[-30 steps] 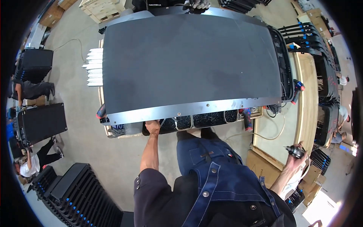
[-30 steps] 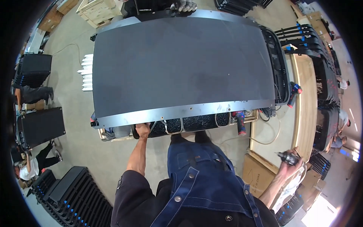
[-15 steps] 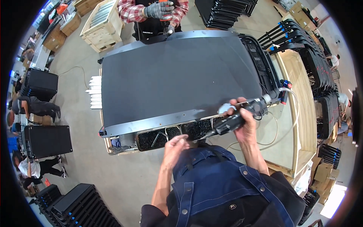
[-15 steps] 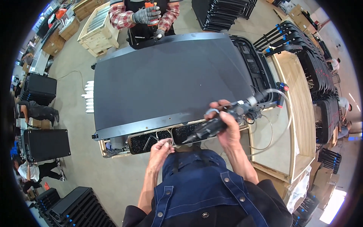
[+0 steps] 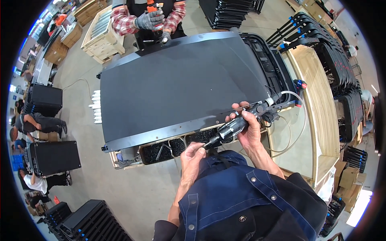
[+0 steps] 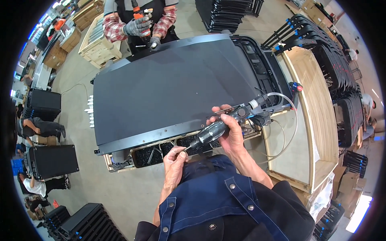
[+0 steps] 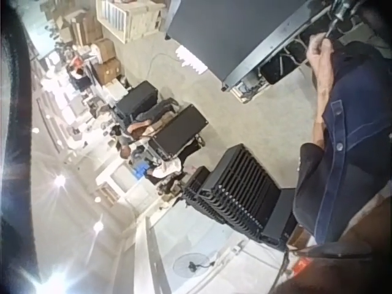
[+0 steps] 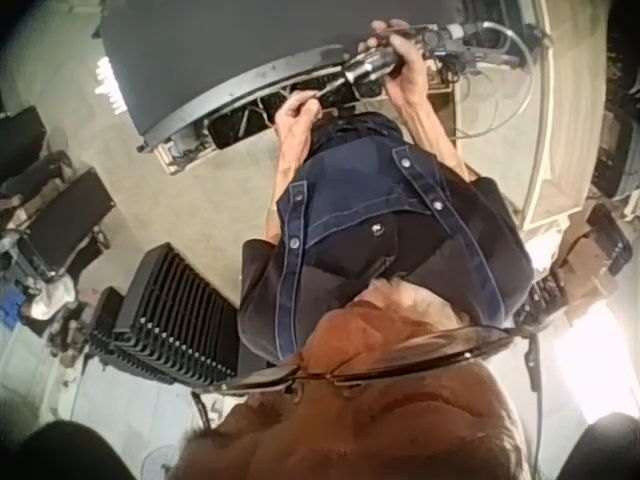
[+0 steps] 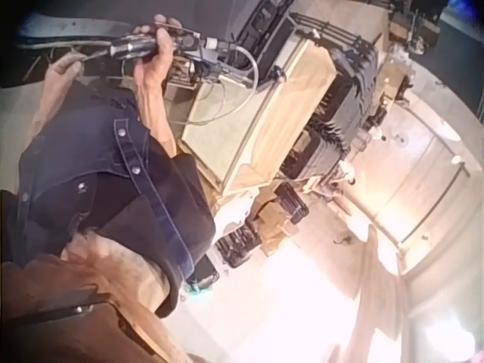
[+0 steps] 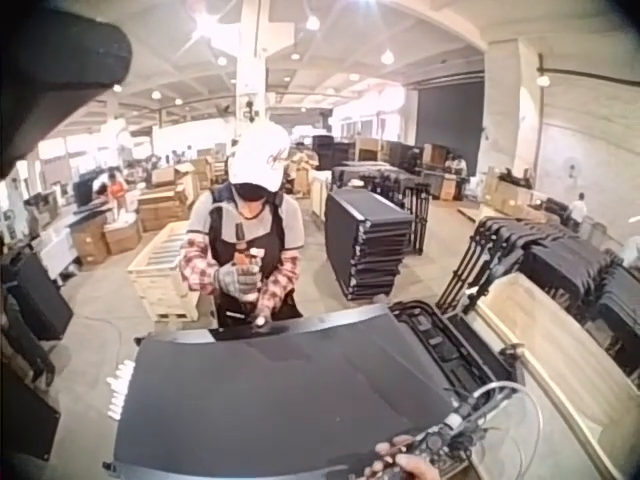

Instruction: Assembling the console and motor cover components of a treadmill unit on a production line.

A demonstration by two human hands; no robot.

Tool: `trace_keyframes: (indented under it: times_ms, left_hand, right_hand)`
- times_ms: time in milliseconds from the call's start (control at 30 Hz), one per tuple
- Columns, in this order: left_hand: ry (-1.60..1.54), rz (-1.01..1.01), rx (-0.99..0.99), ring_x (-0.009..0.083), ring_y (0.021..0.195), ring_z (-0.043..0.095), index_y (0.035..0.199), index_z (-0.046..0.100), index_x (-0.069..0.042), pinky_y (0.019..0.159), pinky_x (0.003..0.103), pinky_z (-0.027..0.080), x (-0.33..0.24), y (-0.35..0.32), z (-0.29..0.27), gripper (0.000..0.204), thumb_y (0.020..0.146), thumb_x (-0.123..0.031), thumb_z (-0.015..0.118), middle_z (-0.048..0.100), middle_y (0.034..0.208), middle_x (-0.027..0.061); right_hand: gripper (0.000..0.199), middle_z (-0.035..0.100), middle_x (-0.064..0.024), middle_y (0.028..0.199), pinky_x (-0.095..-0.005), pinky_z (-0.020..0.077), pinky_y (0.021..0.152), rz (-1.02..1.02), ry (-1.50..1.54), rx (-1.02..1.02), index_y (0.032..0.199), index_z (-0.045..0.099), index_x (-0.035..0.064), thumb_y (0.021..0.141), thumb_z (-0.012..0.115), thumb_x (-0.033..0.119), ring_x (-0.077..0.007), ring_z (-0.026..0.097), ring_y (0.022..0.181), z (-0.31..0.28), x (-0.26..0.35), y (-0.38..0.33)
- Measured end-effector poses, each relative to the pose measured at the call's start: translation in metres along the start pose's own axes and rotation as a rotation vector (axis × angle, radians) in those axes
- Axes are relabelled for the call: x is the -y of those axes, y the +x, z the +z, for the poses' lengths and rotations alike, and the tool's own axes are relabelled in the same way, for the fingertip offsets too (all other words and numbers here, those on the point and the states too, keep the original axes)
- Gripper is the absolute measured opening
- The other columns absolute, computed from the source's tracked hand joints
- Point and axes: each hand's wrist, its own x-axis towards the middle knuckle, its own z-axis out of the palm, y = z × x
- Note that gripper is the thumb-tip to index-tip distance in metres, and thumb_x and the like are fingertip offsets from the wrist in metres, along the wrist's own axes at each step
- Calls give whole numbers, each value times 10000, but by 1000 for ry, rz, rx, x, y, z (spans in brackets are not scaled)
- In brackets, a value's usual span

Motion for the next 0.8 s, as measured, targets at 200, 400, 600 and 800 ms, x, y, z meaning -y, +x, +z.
trace_keyframes:
  times_ms: [200, 400, 600, 800]
  left_hand:
    - [599, 358, -164, 122, 785, 574, 1029, 722, -2, 668, 249, 478, -15, 4, 17, 158, 877, -36, 747, 595, 916, 42]
    - [470, 192, -121, 108, 773, 546, 1014, 703, 1, 696, 265, 448, 2, 4, -10, 130, 911, -77, 709, 581, 852, 20]
    - [510, -29, -588, 80, 653, 550, 1008, 713, -18, 604, 276, 487, 53, -28, -179, 298, 999, -305, 632, 623, 736, -10]
    - [643, -241, -1071, 108, 491, 500, 895, 708, -11, 459, 298, 428, 68, -57, -394, 341, 1004, -312, 592, 545, 589, 0]
  right_hand:
    - [382, 653, -123, 1132, -482, 553, 934, 2, 53, -109, 1224, 561, 84, 873, 706, 129, -229, 647, 908, -9, -4, 1]
    - [406, 647, -153, 1164, -480, 553, 930, -16, -9, -107, 1260, 534, 75, 886, 689, 111, -238, 663, 936, -16, -14, 1]
    - [499, 609, -182, 1252, -487, 528, 988, -113, -290, -72, 1336, 478, 27, 895, 686, 132, -229, 674, 954, -24, -9, 3]
    - [499, 614, -173, 1261, -432, 536, 967, -31, -366, -120, 1352, 476, 26, 905, 682, 111, -214, 679, 957, -30, -20, -6]
